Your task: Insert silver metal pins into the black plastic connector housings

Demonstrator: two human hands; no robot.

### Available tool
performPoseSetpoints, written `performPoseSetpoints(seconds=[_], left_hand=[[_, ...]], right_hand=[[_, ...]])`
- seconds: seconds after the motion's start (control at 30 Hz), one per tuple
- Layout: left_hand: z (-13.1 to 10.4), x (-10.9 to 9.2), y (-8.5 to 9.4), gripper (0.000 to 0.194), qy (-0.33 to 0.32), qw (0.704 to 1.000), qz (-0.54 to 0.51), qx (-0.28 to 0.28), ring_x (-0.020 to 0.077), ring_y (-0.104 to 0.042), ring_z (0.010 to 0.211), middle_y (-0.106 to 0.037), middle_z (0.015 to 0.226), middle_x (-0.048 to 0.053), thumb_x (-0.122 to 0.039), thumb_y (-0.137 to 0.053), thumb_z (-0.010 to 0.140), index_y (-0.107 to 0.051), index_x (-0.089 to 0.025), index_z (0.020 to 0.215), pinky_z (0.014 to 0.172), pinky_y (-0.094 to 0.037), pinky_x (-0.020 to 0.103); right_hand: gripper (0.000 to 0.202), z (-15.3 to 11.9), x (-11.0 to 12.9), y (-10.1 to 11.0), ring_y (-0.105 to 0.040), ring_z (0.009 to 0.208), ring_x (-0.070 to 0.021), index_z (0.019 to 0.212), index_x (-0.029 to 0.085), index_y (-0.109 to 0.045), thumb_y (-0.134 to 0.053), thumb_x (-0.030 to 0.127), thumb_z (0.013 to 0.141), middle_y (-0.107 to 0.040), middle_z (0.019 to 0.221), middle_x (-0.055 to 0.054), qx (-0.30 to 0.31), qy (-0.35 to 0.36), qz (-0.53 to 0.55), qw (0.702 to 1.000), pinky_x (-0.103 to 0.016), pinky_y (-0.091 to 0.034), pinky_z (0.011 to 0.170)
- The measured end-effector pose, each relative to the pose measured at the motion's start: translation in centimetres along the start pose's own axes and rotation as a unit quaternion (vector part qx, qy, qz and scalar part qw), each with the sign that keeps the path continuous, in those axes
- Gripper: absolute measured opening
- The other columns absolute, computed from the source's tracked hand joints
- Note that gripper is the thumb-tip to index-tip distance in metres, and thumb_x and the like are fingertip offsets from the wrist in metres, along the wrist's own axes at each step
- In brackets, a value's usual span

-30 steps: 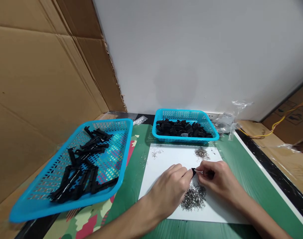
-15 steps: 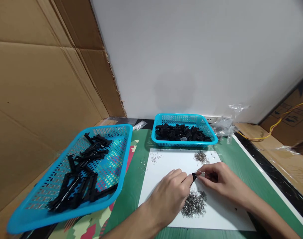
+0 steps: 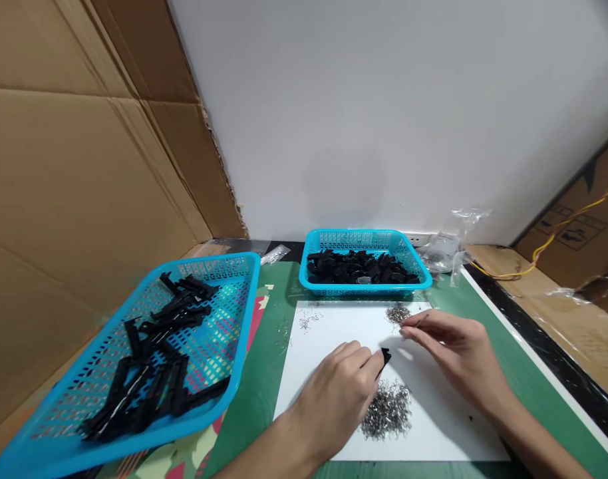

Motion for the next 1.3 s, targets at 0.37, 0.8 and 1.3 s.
performPoseSetpoints(seconds=[0.37,0.8,1.3], left_hand=[[0.2,0.1,0.2,0.020,-0.001,1.000,-0.010,-0.007,0.0262,-0.066,0.087,-0.070,0.095,0.006,-0.005,-0.062,0.096,-0.066,-0.015,0.113,0.074,-0.056,0.040],[0.2,0.3,0.3,0.024,-0.012,1.000,-0.010,-0.001,0.0247,-0.065,0.085,-0.068,0.094,0.004,-0.002,-0.057,0.097,-0.063,-0.017,0.113,0.074,-0.055,0.038],[0.8,1.0,0.9,0.023,0.154,0.958,-0.229,-0.080,0.0191,-0.072,0.093,-0.074,0.108,0.004,-0.023,-0.053,0.107,-0.071,-0.023,0.122,0.085,-0.058,0.034]], right_hand=[[0.034,-0.8,-0.2,-2.7,-0.067,0.065,-0.0182,0.075,0.019,-0.072,-0.071,0.048,0.094,-0.074,0.071,-0.005,0.019,-0.066,0.040,0.997,-0.027,-0.053,0.060],[0.036,-0.8,-0.2,-2.7,-0.063,0.057,-0.0177,0.072,0.019,-0.071,-0.067,0.045,0.096,-0.069,0.062,-0.004,0.018,-0.041,-0.031,0.999,-0.027,-0.050,0.054],[0.034,0.6,0.3,0.3,-0.062,0.068,-0.0177,0.105,0.017,-0.073,-0.053,0.046,0.105,-0.067,0.072,-0.002,-0.007,-0.051,0.023,0.998,-0.028,-0.047,0.064]])
Point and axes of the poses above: each hand's wrist, its own z-axis towards the middle knuckle, its own y-axis out of the back of the hand, x = y × z, the point moved 1 cm from there along z, towards the middle knuckle
